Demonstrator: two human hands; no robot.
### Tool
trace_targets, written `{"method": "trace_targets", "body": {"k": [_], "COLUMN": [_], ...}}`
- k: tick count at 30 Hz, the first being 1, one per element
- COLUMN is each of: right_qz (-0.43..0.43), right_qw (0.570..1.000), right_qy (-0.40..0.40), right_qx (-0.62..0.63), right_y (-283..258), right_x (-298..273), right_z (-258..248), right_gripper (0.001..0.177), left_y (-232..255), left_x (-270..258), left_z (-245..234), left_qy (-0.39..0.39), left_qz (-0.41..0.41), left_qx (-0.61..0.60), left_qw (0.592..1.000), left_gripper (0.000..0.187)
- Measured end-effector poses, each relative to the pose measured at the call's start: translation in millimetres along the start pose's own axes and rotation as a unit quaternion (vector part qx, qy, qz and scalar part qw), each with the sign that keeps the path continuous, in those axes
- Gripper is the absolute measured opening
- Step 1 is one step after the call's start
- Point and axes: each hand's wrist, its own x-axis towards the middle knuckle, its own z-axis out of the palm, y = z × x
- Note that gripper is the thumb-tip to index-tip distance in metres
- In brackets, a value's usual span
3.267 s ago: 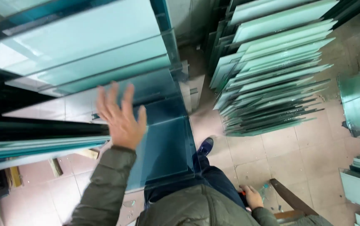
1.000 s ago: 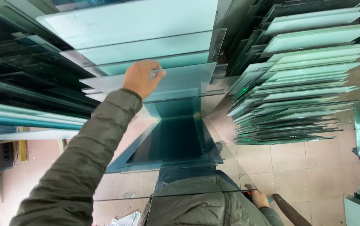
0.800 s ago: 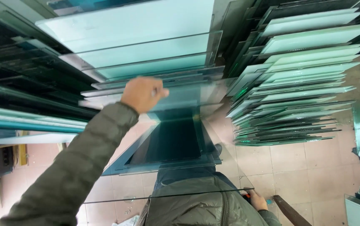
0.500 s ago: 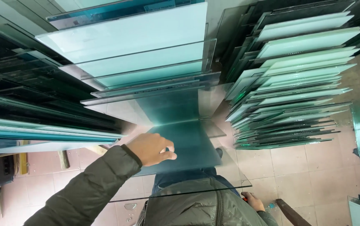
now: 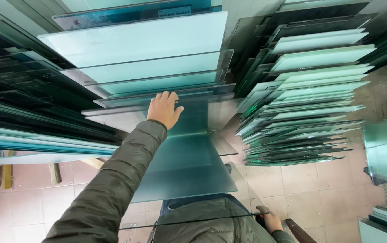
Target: Measuring and marking a glass sheet on a workbench followed by sorting through a large vertical inventory of glass panels.
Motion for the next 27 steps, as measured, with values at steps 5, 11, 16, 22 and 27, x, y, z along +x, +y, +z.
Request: {"method": "trace_targets", "body": {"k": [5, 11, 16, 22, 27], "right_qz": [0.051, -0.044, -0.005, 0.05, 0.057], "right_qw": [0.981, 0.944, 0.977, 0.994, 0.99], "right_qy": [-0.049, -0.076, -0.072, 0.014, 0.023], "right_qx": [-0.18, -0.317, -0.199, 0.098, 0.129], "right_y": [49.3, 74.7, 30.0, -31.8, -39.9], "right_x": [31.5, 51.4, 22.7, -30.1, -49.7], "right_z": [11.7, 30.3, 7.8, -7.1, -7.1], "right_gripper": [0.054, 0.071, 0.055, 0.048, 0.05], "left_y": [23.9, 59.9, 20.5, -41.6, -38.7], "left_x": [-48.6, -86.2, -29.7, 27.4, 35.2], "left_z": [-28.3, -54.7, -40.7, 26.8, 29.3], "left_qy": [-0.131, -0.354, -0.135, -0.033, 0.002], "left_qz": [0.04, 0.025, 0.07, 0.009, -0.028], "left_qx": [-0.049, -0.06, -0.038, 0.053, 0.009], "left_qw": [0.989, 0.933, 0.988, 0.998, 1.0], "left_gripper": [0.029, 0.029, 0.043, 0.053, 0.042]}}
